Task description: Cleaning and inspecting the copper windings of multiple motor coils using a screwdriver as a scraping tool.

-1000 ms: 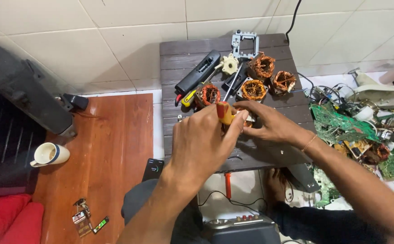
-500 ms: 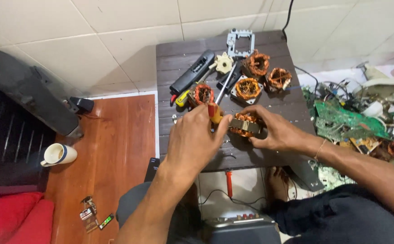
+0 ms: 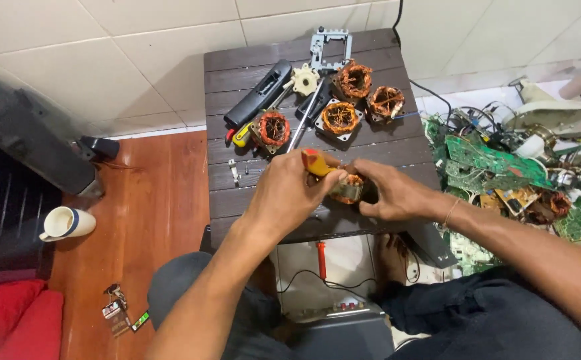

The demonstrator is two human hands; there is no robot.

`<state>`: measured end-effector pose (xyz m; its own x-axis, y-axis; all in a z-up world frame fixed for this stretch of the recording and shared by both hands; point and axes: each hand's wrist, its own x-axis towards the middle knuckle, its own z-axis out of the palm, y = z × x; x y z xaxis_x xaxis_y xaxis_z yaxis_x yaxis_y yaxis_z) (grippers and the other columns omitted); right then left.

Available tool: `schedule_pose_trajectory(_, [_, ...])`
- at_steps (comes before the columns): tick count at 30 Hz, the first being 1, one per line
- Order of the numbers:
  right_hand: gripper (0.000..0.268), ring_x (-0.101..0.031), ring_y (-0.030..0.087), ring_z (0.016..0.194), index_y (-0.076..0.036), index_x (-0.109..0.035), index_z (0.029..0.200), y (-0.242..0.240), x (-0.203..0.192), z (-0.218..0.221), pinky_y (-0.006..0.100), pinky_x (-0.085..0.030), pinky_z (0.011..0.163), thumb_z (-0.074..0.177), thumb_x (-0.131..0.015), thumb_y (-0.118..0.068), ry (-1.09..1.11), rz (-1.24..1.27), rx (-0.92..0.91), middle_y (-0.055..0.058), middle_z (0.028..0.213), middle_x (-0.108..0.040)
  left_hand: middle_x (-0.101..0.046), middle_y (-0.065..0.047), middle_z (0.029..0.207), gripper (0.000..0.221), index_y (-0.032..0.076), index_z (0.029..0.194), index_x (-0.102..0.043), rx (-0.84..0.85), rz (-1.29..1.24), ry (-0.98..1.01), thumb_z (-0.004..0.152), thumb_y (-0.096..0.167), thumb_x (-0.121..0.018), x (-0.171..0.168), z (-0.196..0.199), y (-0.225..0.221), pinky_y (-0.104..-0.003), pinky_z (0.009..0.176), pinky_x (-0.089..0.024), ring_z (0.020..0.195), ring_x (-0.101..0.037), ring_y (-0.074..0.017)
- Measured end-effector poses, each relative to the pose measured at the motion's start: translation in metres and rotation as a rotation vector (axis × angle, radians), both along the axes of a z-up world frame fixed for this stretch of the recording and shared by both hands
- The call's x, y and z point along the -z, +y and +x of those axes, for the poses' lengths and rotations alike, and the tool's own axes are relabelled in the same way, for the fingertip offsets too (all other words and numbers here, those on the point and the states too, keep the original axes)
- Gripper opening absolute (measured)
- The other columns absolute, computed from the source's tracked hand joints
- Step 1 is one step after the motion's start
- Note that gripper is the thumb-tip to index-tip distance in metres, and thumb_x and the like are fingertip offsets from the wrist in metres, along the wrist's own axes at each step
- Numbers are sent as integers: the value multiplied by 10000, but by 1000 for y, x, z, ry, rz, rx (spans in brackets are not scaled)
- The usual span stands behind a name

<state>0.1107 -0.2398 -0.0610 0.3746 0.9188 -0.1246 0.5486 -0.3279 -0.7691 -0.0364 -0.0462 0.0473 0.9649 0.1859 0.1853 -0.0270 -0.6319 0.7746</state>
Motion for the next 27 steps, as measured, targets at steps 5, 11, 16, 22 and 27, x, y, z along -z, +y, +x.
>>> schedule_pose_trajectory(5, [587,-651,413,1124,-26,-558,1285,4,-8,1,596,-543,993,719,-707,22,-24,25,-44,195,1142,-641,-681,-140,823,163,103,1006,-781,-13,230,-4,897,209,-723,13,9,12,-515,637,-595,705,-719,-418])
schedule_pose_trajectory(11, [652,-653,398,1095,-52,-544,1309,-2,26,13,568,-488,994,678,-698,7,-99,89,-86,176,1125,-631,-712,-126,859,148,185,1011,-800,35,93,81,872,177,-748,3,6,2,-490,705,-612,772,-744,-387])
schedule_pose_trajectory(16, [560,-676,382,933,-14,-574,1211,-2,46,28,545,-556,840,666,-697,-51,-56,211,-56,206,976,-641,-701,-121,915,176,215,1014,-772,0,181,49,855,146,-739,7,4,8,-529,700,-605,811,-720,-426])
schedule_pose_trajectory(22, [572,-676,403,912,28,-574,1207,2,29,25,555,-552,856,657,-688,-83,-80,252,-36,229,971,-651,-679,-78,1106,218,215,1091,-758,87,161,73,877,201,-720,4,1,-1,-500,796,-575,999,-720,-348])
schedule_pose_trajectory(27, [524,-657,481,877,18,-568,1108,13,-14,8,574,-538,773,629,-735,-112,-232,278,-63,252,904,-578,-670,-104,1095,235,168,1128,-737,47,67,-7,902,204,-689,9,-1,1,-532,778,-602,988,-713,-404])
